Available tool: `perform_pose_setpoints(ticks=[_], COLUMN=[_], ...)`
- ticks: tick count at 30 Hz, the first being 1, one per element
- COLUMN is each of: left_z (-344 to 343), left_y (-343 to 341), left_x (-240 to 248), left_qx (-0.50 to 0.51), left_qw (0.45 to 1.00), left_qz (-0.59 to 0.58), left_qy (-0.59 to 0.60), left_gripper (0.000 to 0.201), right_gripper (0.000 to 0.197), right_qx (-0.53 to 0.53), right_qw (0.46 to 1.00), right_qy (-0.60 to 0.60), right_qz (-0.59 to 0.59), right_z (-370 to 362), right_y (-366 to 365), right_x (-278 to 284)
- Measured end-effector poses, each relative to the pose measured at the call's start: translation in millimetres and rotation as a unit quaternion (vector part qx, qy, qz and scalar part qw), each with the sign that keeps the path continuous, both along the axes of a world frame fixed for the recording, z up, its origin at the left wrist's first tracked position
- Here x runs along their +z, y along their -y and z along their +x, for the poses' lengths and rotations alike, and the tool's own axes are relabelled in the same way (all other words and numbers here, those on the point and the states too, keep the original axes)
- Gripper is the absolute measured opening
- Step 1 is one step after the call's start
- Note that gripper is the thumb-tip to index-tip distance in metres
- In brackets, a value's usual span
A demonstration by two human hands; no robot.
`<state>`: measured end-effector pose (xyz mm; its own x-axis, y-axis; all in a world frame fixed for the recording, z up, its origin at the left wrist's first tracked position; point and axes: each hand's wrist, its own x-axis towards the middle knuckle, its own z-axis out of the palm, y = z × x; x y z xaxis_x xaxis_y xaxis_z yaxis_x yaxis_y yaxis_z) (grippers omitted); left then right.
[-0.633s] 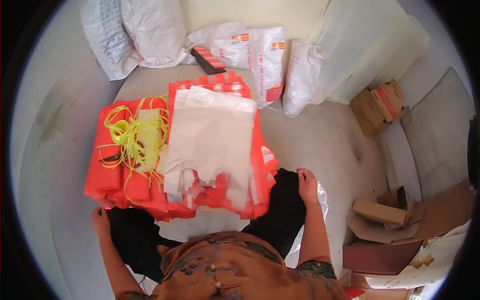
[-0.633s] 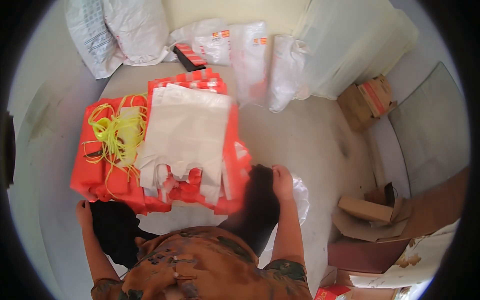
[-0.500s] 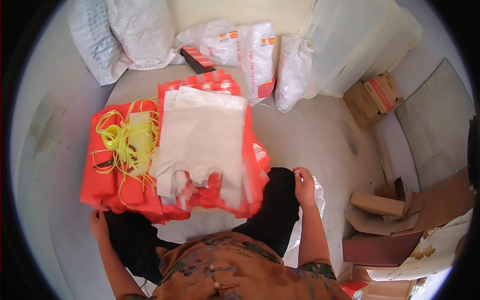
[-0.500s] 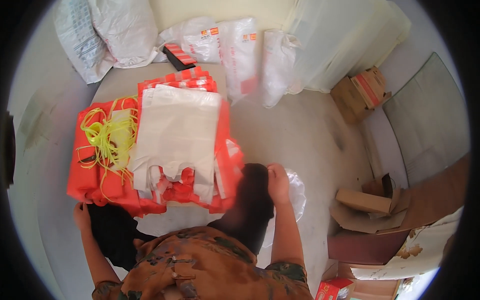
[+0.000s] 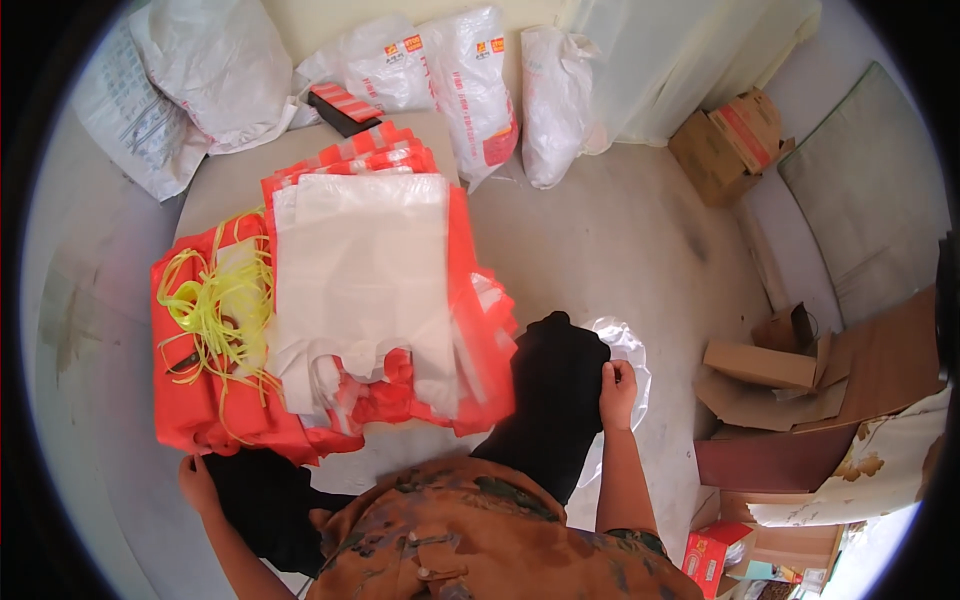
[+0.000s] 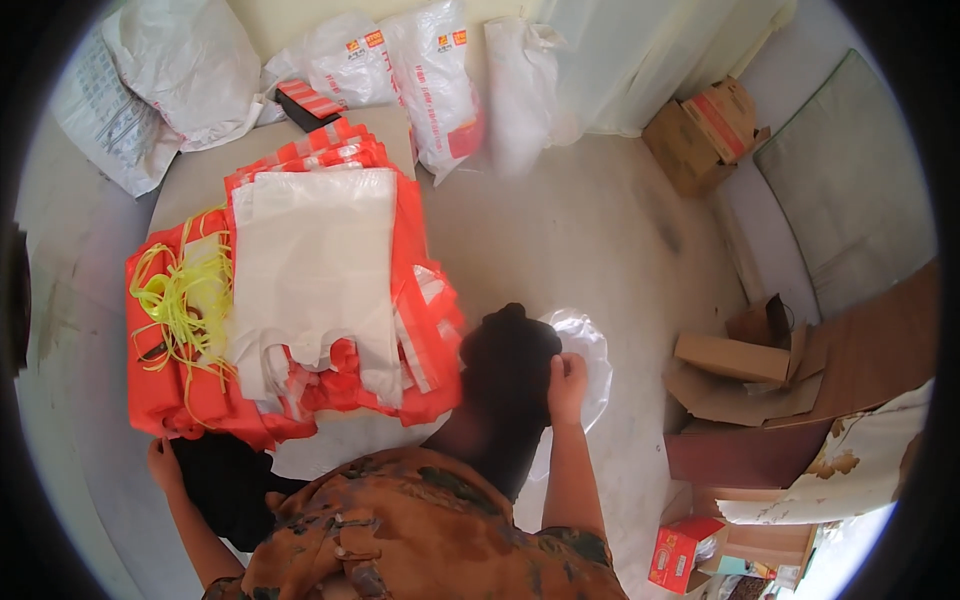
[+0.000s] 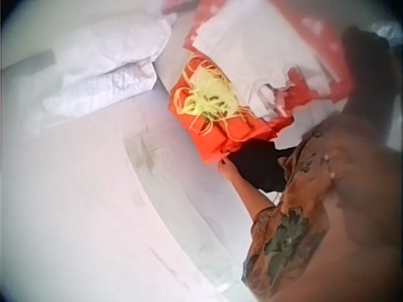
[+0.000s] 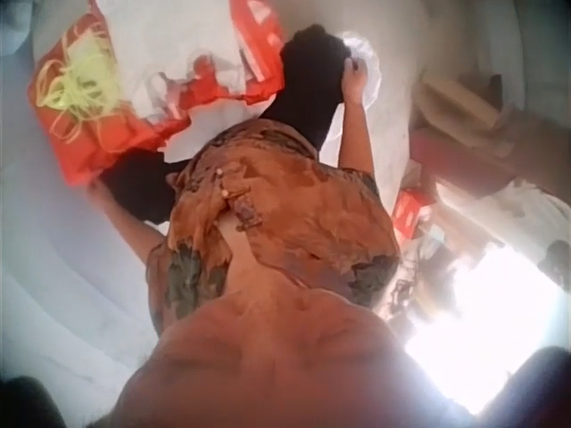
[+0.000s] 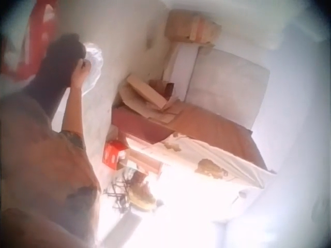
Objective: The person organizes and ties together red and white plastic bags by hand, including using a yellow plastic strip to bundle them and placing finished bundles into a white container.
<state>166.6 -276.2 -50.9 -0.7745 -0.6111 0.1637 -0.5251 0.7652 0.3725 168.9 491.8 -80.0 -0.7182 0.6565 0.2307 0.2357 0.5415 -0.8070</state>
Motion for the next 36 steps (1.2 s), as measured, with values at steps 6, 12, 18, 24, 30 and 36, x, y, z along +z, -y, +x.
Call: perform_pose_setpoints(ticks=[6, 12, 18, 24, 30, 36], left_z=[-10, -7, -15, -15, -20, -21], left_y=[3, 3, -8, 15, -18, -15], left_x=[-2, -5, 2, -14, 11, 6], left_qx=[-0.018, -0.029, -0.020, -0.039, -0.036, -0.036], left_qw=[1.000, 0.999, 1.000, 0.999, 0.998, 0.997], left_qz=[-0.008, 0.012, -0.015, -0.010, -0.037, -0.058], left_qy=[0.006, -0.016, 0.011, -0.002, 0.037, 0.026], left_gripper=[0.031, 0.031, 0.028, 0.030, 0.031, 0.035], right_gripper=[0.013, 0.009, 0.003, 0.010, 0.012, 0.013], right_qx=[0.085, 0.268, 0.329, 0.253, 0.315, 0.341], right_qw=[0.996, 0.920, 0.909, 0.960, 0.891, 0.883], right_qy=[0.039, 0.155, 0.134, -0.009, 0.034, 0.105], right_qz=[0.001, -0.239, -0.218, 0.116, 0.326, 0.307], right_z=[-5, 25, 17, -11, -24, -28], right_y=[4, -14, -13, 45, 66, 88], right_x=[38, 76, 80, 91, 75, 74])
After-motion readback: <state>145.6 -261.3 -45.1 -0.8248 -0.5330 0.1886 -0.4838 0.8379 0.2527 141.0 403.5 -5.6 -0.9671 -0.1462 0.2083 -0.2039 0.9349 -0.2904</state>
